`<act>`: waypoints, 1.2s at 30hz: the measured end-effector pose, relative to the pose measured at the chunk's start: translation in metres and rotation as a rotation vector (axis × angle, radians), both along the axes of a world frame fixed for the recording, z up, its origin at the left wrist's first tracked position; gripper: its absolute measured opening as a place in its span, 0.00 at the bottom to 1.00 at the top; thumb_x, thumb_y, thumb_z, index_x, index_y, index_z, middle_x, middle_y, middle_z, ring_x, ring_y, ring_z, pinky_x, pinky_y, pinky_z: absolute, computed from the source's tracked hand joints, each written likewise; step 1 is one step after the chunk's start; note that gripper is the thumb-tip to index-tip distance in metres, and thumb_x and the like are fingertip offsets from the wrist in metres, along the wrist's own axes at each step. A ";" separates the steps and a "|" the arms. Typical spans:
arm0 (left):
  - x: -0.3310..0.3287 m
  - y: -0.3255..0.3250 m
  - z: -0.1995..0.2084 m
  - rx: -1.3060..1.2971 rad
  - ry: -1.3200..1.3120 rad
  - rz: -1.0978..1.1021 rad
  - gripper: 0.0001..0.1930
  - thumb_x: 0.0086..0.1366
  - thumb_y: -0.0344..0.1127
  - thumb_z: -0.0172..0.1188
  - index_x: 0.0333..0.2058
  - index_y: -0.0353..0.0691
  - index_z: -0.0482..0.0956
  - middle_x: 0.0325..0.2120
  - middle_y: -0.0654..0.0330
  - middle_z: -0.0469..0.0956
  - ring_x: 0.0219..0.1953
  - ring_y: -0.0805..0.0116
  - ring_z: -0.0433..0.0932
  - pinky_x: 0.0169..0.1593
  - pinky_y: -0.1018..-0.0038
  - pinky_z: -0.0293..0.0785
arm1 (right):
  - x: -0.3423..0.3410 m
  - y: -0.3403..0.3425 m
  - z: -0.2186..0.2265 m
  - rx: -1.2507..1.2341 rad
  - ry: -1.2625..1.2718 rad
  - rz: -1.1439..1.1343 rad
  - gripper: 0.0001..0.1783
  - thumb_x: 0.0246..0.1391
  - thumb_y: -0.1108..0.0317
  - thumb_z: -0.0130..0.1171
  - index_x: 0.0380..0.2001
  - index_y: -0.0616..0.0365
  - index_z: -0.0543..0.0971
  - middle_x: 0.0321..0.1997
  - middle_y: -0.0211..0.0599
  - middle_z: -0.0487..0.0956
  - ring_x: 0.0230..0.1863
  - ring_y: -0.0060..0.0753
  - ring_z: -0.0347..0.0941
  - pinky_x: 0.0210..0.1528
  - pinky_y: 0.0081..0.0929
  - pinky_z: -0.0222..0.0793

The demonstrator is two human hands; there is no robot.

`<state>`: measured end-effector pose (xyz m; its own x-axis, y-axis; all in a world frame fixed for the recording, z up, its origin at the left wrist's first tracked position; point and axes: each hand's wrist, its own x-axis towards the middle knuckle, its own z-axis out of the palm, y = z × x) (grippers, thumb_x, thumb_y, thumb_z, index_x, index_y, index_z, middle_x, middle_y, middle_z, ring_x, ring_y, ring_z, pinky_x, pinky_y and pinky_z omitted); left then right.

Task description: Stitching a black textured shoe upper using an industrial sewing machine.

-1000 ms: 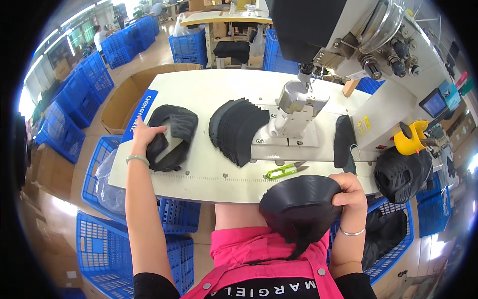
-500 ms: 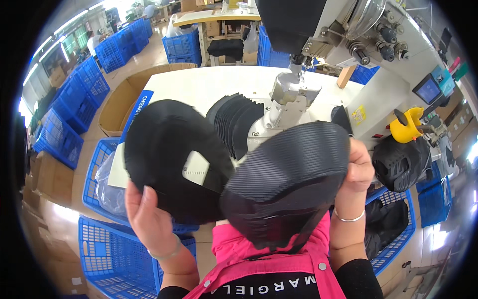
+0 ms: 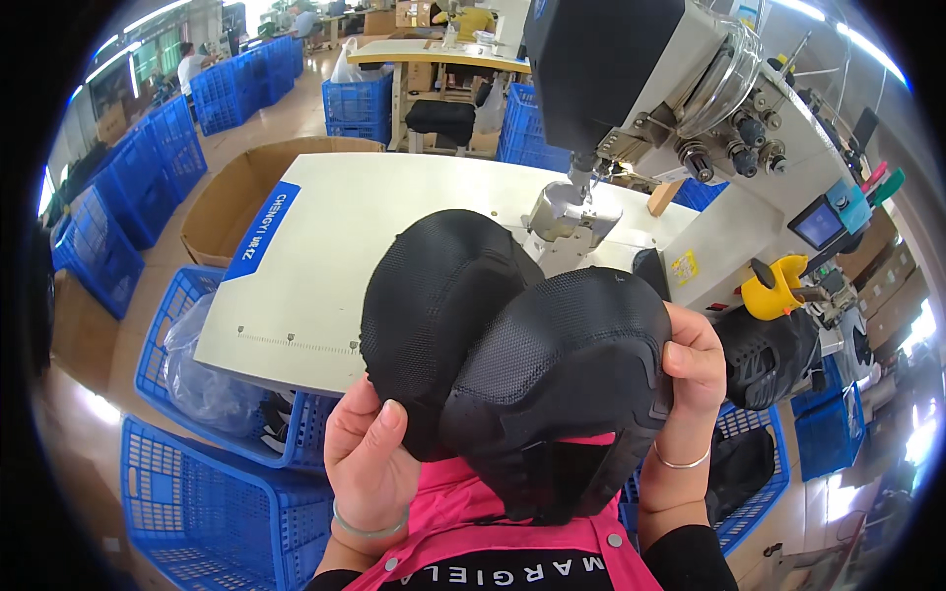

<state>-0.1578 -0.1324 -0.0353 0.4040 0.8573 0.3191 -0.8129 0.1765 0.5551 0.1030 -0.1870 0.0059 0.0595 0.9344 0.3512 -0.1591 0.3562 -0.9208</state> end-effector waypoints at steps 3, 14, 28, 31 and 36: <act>0.001 0.001 0.000 0.016 -0.026 -0.017 0.20 0.59 0.22 0.44 0.51 0.26 0.64 0.50 0.50 0.69 0.53 0.63 0.67 0.57 0.71 0.59 | 0.001 0.001 0.000 0.054 0.059 0.053 0.28 0.42 0.64 0.59 0.43 0.79 0.69 0.39 0.49 0.76 0.38 0.34 0.74 0.44 0.23 0.67; -0.002 0.000 0.004 -0.024 -0.006 -0.013 0.20 0.58 0.22 0.43 0.51 0.25 0.63 0.49 0.48 0.69 0.52 0.62 0.68 0.57 0.70 0.60 | 0.003 0.004 -0.001 0.051 0.030 0.061 0.29 0.42 0.64 0.58 0.44 0.79 0.69 0.41 0.50 0.75 0.39 0.34 0.73 0.45 0.23 0.66; -0.003 0.006 -0.005 0.072 -0.040 -0.126 0.20 0.63 0.23 0.41 0.53 0.23 0.59 0.51 0.50 0.66 0.55 0.66 0.63 0.59 0.74 0.54 | 0.002 0.012 -0.006 -0.004 0.052 0.269 0.30 0.41 0.66 0.59 0.43 0.83 0.67 0.44 0.55 0.73 0.43 0.39 0.72 0.48 0.26 0.66; -0.003 0.005 -0.004 0.073 -0.040 -0.128 0.20 0.63 0.23 0.41 0.53 0.23 0.59 0.51 0.50 0.66 0.54 0.66 0.64 0.58 0.74 0.55 | 0.001 0.010 -0.004 -0.018 0.050 0.264 0.30 0.41 0.66 0.58 0.44 0.83 0.67 0.44 0.55 0.73 0.43 0.39 0.72 0.48 0.26 0.66; -0.003 0.005 -0.005 0.099 -0.060 -0.133 0.19 0.63 0.23 0.41 0.53 0.23 0.59 0.51 0.50 0.67 0.54 0.66 0.65 0.58 0.73 0.55 | 0.003 0.006 -0.002 -0.018 0.033 0.247 0.30 0.42 0.67 0.58 0.44 0.83 0.67 0.44 0.55 0.73 0.43 0.38 0.72 0.48 0.26 0.66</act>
<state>-0.1605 -0.1277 -0.0402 0.4898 0.7607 0.4261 -0.8180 0.2319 0.5264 0.1059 -0.1814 0.0035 -0.1599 0.9281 0.3362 -0.2694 0.2867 -0.9194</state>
